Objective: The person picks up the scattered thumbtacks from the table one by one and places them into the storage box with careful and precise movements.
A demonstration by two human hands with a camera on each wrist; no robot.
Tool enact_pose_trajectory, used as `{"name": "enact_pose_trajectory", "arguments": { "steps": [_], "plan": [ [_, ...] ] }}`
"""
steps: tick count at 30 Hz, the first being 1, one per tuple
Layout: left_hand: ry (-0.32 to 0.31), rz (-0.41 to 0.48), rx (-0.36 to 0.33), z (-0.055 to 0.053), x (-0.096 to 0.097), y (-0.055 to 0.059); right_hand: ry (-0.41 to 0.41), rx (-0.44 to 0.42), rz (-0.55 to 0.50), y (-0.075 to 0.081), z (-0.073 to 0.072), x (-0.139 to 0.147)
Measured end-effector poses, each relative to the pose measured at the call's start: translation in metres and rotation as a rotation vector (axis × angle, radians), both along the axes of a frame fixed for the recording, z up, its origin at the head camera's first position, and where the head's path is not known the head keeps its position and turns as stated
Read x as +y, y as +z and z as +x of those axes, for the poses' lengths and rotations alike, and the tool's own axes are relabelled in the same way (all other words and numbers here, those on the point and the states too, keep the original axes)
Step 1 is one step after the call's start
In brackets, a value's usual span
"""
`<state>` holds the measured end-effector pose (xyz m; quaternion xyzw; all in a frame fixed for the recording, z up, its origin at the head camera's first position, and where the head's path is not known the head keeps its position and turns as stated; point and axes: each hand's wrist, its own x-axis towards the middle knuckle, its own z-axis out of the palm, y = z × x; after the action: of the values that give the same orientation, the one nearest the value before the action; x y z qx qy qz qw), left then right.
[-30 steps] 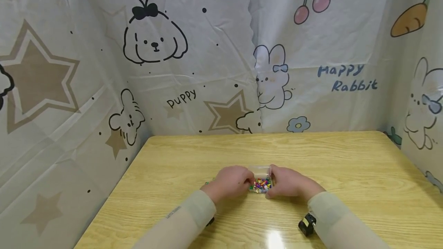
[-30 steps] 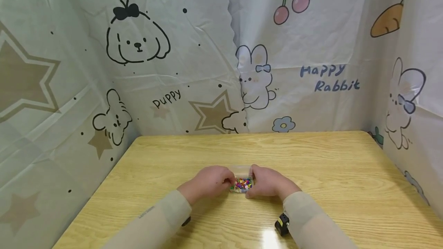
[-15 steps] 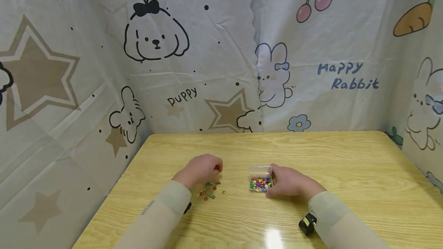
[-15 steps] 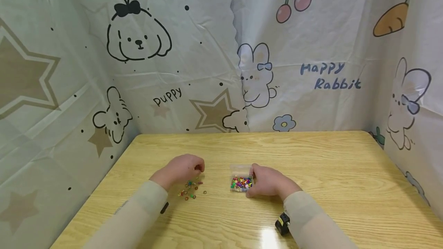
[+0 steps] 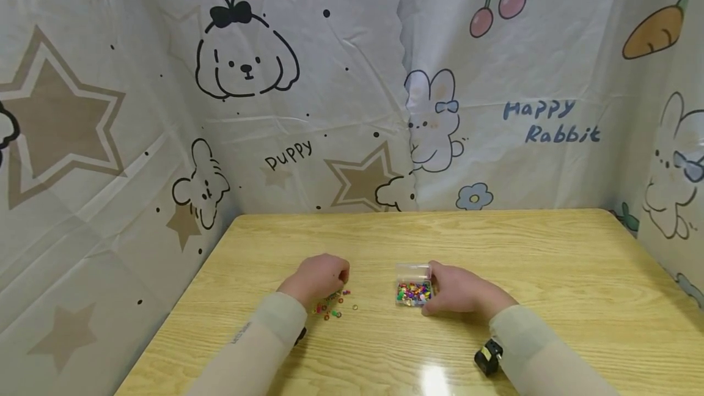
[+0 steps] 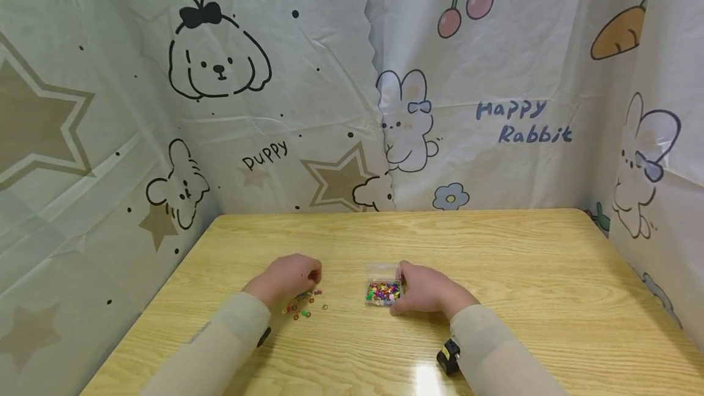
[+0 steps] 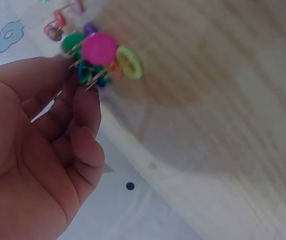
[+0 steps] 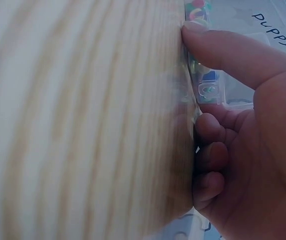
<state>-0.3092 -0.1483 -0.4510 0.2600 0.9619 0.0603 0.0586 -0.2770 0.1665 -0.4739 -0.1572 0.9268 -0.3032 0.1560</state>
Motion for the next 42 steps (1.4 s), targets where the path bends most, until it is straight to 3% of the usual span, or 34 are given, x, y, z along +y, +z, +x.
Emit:
{"name": "enact_pose_trajectory", "arguments": {
  "steps": [7,14,24,32,38,42],
  "plan": [
    [0.01,-0.048,-0.004,0.002,0.008,-0.002,0.004,0.001,-0.006,-0.002,-0.001,0.0],
    [-0.03,-0.025,0.076,0.003,0.017,0.004,-0.007,0.005,0.01,0.0,0.0,0.001],
    [-0.142,0.045,0.089,0.015,0.043,0.01,0.0,0.016,0.008,-0.002,0.0,0.002],
    [-0.304,-0.007,0.175,0.022,0.065,0.011,-0.007,0.022,-0.003,-0.002,0.0,0.0],
    [-0.38,-0.017,0.214,0.027,0.075,0.009,0.002,0.035,-0.002,-0.002,0.001,0.0],
    [-0.4,-0.028,0.254,0.031,0.081,0.01,0.005,0.034,-0.003,-0.001,0.001,0.0]
  ]
}}
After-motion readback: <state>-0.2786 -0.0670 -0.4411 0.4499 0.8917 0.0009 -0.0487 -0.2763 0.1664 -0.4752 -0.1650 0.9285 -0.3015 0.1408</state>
